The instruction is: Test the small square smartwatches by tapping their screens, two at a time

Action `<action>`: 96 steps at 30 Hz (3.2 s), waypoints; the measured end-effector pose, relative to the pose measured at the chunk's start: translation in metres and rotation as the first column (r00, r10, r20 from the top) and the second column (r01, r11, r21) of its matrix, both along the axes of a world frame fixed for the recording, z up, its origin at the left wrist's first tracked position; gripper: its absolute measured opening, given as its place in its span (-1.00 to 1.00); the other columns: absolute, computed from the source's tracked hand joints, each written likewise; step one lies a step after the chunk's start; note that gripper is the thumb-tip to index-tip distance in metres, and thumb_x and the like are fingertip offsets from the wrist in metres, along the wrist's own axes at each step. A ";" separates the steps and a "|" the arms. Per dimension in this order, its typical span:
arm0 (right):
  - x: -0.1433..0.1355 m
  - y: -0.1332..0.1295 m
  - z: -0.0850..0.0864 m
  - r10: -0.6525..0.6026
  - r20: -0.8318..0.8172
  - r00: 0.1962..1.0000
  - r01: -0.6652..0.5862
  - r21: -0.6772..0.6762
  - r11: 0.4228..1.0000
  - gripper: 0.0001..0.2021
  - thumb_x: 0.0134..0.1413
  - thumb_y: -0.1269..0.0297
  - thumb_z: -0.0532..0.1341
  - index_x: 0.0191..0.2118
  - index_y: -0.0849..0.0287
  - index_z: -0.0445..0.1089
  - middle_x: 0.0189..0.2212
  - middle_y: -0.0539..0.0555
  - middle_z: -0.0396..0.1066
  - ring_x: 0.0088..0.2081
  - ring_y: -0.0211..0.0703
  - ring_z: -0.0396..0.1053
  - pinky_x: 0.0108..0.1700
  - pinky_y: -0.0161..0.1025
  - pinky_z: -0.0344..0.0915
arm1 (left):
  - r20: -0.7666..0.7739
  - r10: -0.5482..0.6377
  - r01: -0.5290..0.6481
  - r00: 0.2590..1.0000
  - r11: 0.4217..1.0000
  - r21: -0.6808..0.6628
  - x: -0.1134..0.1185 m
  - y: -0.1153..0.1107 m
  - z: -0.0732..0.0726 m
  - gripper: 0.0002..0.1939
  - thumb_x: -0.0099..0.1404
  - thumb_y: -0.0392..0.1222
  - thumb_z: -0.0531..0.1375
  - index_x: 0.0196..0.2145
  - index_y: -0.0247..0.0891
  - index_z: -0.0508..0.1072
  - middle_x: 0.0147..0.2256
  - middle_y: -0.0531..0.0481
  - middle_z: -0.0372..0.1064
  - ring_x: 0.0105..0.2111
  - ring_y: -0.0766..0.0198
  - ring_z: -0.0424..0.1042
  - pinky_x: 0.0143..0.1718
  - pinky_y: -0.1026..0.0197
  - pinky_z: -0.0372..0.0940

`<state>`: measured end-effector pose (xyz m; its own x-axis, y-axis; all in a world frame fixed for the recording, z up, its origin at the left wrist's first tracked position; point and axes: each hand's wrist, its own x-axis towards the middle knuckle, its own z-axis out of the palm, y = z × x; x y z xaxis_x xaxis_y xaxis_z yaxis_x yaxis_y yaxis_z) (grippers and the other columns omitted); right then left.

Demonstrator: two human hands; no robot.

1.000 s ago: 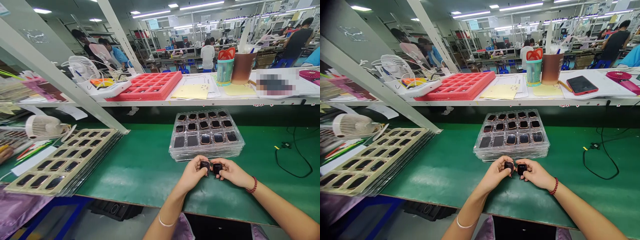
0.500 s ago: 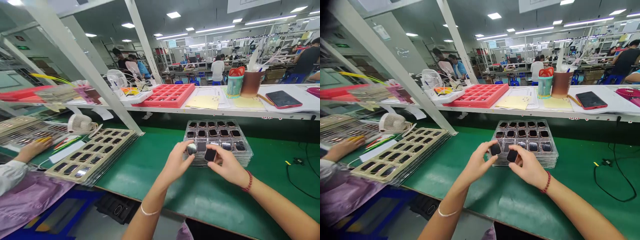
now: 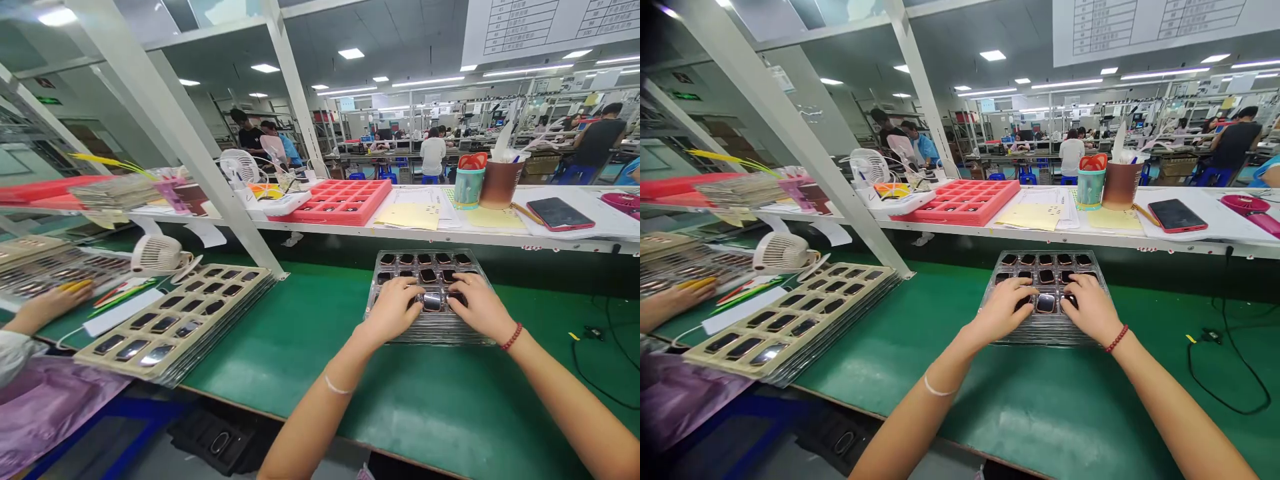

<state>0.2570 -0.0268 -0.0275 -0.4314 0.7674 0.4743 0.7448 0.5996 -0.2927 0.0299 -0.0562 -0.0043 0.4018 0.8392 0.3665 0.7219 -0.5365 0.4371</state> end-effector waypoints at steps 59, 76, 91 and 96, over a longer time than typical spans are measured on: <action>0.039 -0.057 -0.079 -0.420 -0.814 0.401 -0.844 -0.507 0.177 -0.61 -0.02 0.23 0.33 -0.03 0.19 0.37 -0.23 0.12 0.45 -0.45 -0.28 0.44 -0.39 -0.32 0.43 | 0.781 0.314 0.710 0.540 0.329 -0.623 0.025 -0.031 -0.097 -0.36 0.07 -0.07 0.31 0.08 -0.29 0.26 -0.22 -0.18 0.44 -0.49 0.36 0.43 -0.56 0.37 0.14; 0.025 -0.062 -0.086 -0.308 -0.774 0.554 -0.665 -0.634 0.395 -0.65 0.04 0.30 0.23 -0.01 0.13 0.29 -0.15 0.13 0.44 -0.40 -0.26 0.45 -0.36 -0.30 0.42 | 0.681 0.259 0.531 0.685 0.463 -0.710 0.033 -0.035 -0.096 -0.56 0.06 -0.36 0.15 -0.05 -0.29 0.33 -0.19 -0.13 0.42 -0.30 0.24 0.43 -0.44 0.30 0.23; 0.022 -0.066 -0.081 -0.255 -0.780 0.572 -0.643 -0.619 0.450 -0.78 0.08 0.23 0.19 -0.14 0.18 0.31 -0.31 0.08 0.46 -0.52 -0.33 0.36 -0.44 -0.32 0.35 | 0.641 0.241 0.465 0.728 0.514 -0.721 0.034 -0.036 -0.098 -0.65 0.18 -0.19 0.10 -0.07 -0.30 0.30 -0.27 -0.10 0.42 -0.48 0.36 0.42 -0.62 0.40 0.11; 0.020 -0.066 -0.081 -0.230 -0.772 0.593 -0.625 -0.621 0.472 -0.75 0.08 0.23 0.21 -0.13 0.17 0.28 -0.31 0.08 0.44 -0.52 -0.32 0.35 -0.45 -0.31 0.34 | 0.613 0.210 0.434 0.762 0.538 -0.722 0.034 -0.037 -0.097 -0.65 0.14 -0.25 0.14 -0.08 -0.31 0.33 -0.24 -0.11 0.42 -0.45 0.35 0.43 -0.60 0.39 0.11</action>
